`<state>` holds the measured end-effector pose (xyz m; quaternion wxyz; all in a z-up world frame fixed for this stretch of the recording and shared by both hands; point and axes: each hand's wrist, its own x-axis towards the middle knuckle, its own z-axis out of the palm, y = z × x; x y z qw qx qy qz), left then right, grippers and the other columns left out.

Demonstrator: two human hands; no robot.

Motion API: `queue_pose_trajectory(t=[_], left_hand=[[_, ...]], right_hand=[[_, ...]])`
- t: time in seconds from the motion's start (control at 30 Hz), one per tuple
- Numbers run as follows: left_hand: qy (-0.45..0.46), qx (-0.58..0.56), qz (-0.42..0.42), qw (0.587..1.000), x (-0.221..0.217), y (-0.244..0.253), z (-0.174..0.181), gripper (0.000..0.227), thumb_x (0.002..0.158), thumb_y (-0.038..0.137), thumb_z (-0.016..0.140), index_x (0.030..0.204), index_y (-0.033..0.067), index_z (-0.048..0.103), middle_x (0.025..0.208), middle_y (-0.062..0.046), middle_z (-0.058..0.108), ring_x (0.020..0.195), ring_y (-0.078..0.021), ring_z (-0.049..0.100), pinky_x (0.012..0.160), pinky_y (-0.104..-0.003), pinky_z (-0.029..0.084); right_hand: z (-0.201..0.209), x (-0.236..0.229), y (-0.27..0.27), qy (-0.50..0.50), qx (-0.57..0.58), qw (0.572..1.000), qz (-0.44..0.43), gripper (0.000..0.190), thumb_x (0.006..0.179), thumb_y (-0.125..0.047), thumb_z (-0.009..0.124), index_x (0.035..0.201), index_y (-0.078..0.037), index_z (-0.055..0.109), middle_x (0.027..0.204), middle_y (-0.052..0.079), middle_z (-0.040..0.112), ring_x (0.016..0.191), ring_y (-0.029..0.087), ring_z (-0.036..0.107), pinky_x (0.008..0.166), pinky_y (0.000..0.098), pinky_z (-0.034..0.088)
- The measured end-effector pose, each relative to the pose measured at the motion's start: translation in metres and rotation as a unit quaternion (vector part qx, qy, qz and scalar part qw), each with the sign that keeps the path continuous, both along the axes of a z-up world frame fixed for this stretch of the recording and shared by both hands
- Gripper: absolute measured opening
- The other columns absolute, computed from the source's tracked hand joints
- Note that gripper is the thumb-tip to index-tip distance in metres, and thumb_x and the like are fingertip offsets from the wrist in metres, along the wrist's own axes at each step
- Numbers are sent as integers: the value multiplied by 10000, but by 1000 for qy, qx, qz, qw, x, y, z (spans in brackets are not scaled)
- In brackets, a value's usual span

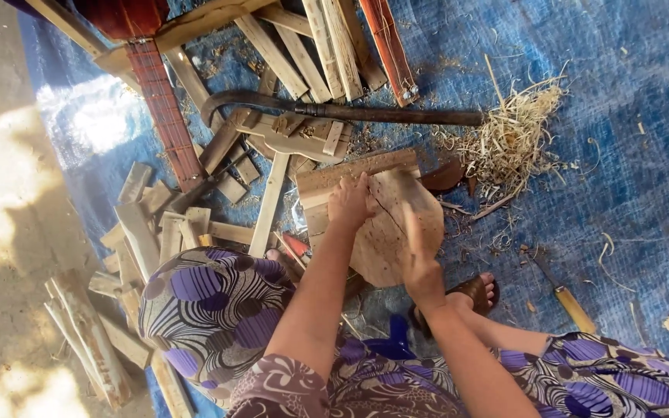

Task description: The person sits on a blue tarp and uses a hammer and chisel to carve a round wooden piece. They repeatedly strike the chisel to remove wood shavings and shape the surface, occasionally adjusting the wood and clearing debris.

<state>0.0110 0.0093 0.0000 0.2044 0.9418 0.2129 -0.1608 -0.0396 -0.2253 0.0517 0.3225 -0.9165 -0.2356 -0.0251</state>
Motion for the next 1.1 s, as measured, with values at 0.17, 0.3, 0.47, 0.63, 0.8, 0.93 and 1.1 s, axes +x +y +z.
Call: queue_pose_trajectory(t=[0.17,0.3,0.47,0.63,0.8,0.93,1.1], left_hand=[[27,39,36,998,-12,-6,17,1234,738,652,828,1645,142,163,1173,-131,523,1137,-350,600,902,-460,539],[48,0,66,997,-18,0,43,1173,756,628,824,1621,108,227,1227,-149,489,1167,-366,573,951,-457,515],[51,-36,143,988,-21,10,19,1183,720,614,862,1612,103,277,1281,-167,483,1220,-375,581,985,-470,507],[29,-5,161,987,-23,17,-7,1150,718,624,850,1583,104,296,1215,-130,491,1155,-368,612,950,-466,524],[39,-7,181,983,-29,14,4,1117,756,595,838,1583,81,290,1215,-126,501,1178,-354,589,960,-460,523],[31,-14,201,979,-31,15,3,1172,709,585,875,1590,85,288,1192,-133,526,1167,-347,596,939,-458,533],[32,-35,202,978,-31,17,22,1129,792,544,852,1625,84,244,1238,-166,540,1201,-334,601,997,-441,520]], right_hand=[[36,13,14,172,-16,985,23,683,1063,-199,457,1674,-277,165,812,239,731,425,288,617,394,340,492],[50,4,10,8,6,999,32,636,1070,-179,438,1659,-202,198,1562,238,462,502,367,637,430,424,511],[98,-16,36,134,19,990,48,588,1064,-256,403,1637,-336,295,1113,226,733,430,346,608,411,408,520],[72,-8,35,165,24,985,43,651,1054,-206,463,1652,-311,228,1229,320,667,716,441,719,568,468,587],[84,-10,42,39,117,988,91,605,1060,-179,495,1630,-105,307,1506,345,446,1165,499,602,820,547,572],[65,-11,46,33,71,993,83,612,1052,-212,487,1630,-158,295,1231,279,563,941,387,568,783,464,525],[37,7,41,98,-56,992,63,709,1016,-214,482,1656,-409,247,987,229,756,591,372,700,516,437,527]])
